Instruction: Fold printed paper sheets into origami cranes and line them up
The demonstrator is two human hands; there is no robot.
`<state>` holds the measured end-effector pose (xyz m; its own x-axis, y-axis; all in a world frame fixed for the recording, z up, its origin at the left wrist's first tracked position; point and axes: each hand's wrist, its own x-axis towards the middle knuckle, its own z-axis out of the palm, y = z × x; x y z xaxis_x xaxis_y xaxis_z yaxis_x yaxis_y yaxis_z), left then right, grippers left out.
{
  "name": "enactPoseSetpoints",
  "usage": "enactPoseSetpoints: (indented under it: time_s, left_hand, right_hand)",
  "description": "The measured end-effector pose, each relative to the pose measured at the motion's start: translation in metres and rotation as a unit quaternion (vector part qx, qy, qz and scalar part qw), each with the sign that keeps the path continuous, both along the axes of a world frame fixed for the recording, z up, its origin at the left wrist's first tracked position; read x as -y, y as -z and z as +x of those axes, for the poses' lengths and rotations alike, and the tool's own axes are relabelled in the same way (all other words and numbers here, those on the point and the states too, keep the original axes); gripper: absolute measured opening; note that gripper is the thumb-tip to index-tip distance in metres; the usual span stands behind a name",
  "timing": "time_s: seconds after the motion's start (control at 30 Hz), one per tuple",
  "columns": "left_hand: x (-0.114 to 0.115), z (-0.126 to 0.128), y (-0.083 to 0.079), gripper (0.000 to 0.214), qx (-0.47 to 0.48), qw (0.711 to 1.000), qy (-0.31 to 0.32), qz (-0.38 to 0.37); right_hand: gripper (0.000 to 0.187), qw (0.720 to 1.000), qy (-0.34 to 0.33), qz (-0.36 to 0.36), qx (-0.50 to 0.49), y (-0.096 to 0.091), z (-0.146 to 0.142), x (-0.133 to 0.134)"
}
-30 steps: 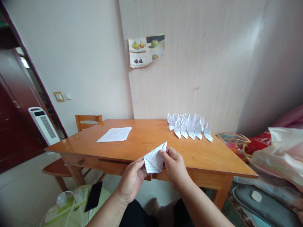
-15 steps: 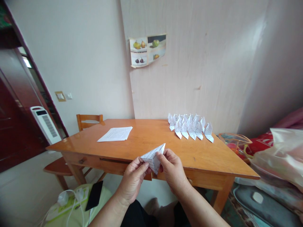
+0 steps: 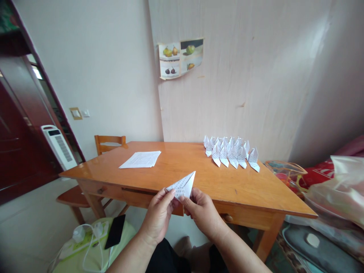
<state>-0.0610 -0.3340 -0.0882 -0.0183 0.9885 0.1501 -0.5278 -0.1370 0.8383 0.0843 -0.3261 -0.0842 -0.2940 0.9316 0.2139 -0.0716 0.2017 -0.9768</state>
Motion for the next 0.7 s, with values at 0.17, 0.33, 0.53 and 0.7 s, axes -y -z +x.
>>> enactPoseSetpoints:
  time_s: [0.17, 0.33, 0.53, 0.7]
  left_hand:
    - [0.000, -0.001, 0.000, 0.024, 0.022, 1.000, -0.007, 0.003]
    - [-0.002, -0.001, 0.010, 0.027, -0.020, 0.999, -0.047, 0.015]
    - [-0.007, -0.005, 0.010, 0.029, -0.098, 0.995, -0.014, 0.025]
    - [-0.022, -0.010, -0.005, 0.030, -0.184, 0.981, 0.056, 0.008]
  right_hand:
    - [0.030, 1.000, -0.027, -0.005, -0.005, 0.000, 0.000, 0.003]
    - [0.034, 0.999, -0.026, -0.020, 0.004, 0.000, -0.004, 0.006]
    - [0.041, 0.999, -0.008, -0.037, 0.021, -0.007, 0.008, -0.002]
    - [0.039, 0.997, 0.073, -0.024, 0.022, -0.019, 0.030, -0.024]
